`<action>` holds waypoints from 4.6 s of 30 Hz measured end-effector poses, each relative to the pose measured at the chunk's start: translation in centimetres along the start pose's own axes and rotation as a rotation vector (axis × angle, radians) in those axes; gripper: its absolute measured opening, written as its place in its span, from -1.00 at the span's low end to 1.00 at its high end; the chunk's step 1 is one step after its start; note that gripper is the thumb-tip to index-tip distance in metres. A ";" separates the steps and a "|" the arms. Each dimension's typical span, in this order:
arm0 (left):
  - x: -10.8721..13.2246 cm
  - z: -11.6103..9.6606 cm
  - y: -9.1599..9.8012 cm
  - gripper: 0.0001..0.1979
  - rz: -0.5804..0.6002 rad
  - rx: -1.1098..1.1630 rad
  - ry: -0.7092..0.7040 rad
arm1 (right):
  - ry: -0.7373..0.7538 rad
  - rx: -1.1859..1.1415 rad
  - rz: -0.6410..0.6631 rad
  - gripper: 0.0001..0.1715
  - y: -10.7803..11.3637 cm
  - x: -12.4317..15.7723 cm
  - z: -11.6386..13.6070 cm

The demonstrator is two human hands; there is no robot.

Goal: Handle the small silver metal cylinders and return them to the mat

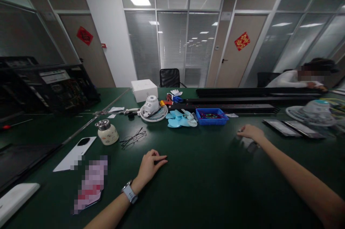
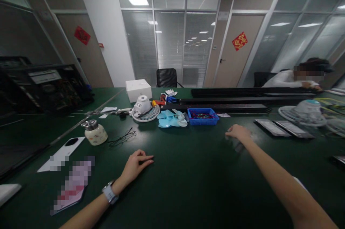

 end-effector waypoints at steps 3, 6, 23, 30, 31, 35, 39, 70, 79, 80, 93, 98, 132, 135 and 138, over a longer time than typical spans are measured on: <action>0.1 0.0 0.0 -0.65 0.000 0.008 0.002 | -0.102 0.012 -0.063 -0.74 0.9 -0.3 -1.6; 0.1 0.1 0.3 -0.57 -0.046 0.072 0.040 | -0.005 -0.014 -0.277 -0.63 1.5 2.8 1.2; 1.1 2.3 1.6 -0.67 -0.370 0.338 0.247 | 1.067 -0.463 0.222 -0.70 -9.2 26.9 26.5; 1.0 1.8 1.7 -0.69 -0.322 0.362 0.225 | 0.680 -0.626 -0.045 -0.60 -2.0 15.8 14.3; 1.0 1.7 1.6 -0.67 -0.305 0.366 0.224 | 0.539 -0.627 -0.156 -0.58 -0.6 13.0 10.9; 0.8 1.7 1.4 -0.66 -0.258 0.343 0.220 | -0.010 -0.422 -0.271 -0.52 1.4 3.9 -1.7; 0.9 2.0 1.5 -0.68 -0.262 0.277 0.217 | -0.180 -0.291 -0.170 -0.47 0.0 0.3 -6.9; 0.8 2.6 0.9 -0.72 -0.224 0.150 0.289 | -0.135 -0.872 -0.168 -0.35 -4.0 2.6 -9.8; 0.9 2.3 0.7 -0.71 -0.229 0.165 0.243 | 0.126 -0.895 -0.077 -0.23 -6.9 7.6 -5.3; 0.8 1.9 0.8 -0.71 -0.223 0.183 0.218 | 0.203 -0.902 -0.045 -0.26 -6.9 8.9 -3.0; -0.9 -5.7 0.2 -0.70 -0.088 0.145 -0.243 | 0.859 -1.048 0.286 -0.52 -9.4 26.9 20.4; -2.6 -6.6 0.9 -0.79 -0.059 0.036 -0.284 | 0.830 -1.085 0.308 -0.29 -9.9 26.9 20.6; 0.0 -1.9 -0.2 -0.89 -0.008 -0.155 -0.248 | 0.920 -0.952 0.257 -0.55 -7.8 26.5 19.2; 0.0 -2.0 -0.5 -0.87 0.002 -0.115 -0.243 | 0.814 -0.897 0.188 -0.57 -7.3 22.9 15.6; 0.0 -2.1 -0.3 -0.85 -0.007 -0.099 -0.239 | 0.597 -0.859 0.035 -0.50 -6.8 16.9 9.1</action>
Point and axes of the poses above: each hand's wrist, its own x-axis away from the middle knuckle, its own y-axis out of the back of the hand, z = x × y, the point moved 7 cm from there along -x, towards the middle knuckle, and after that the axes turned 13 degrees about -y, right-handed, at the moved point
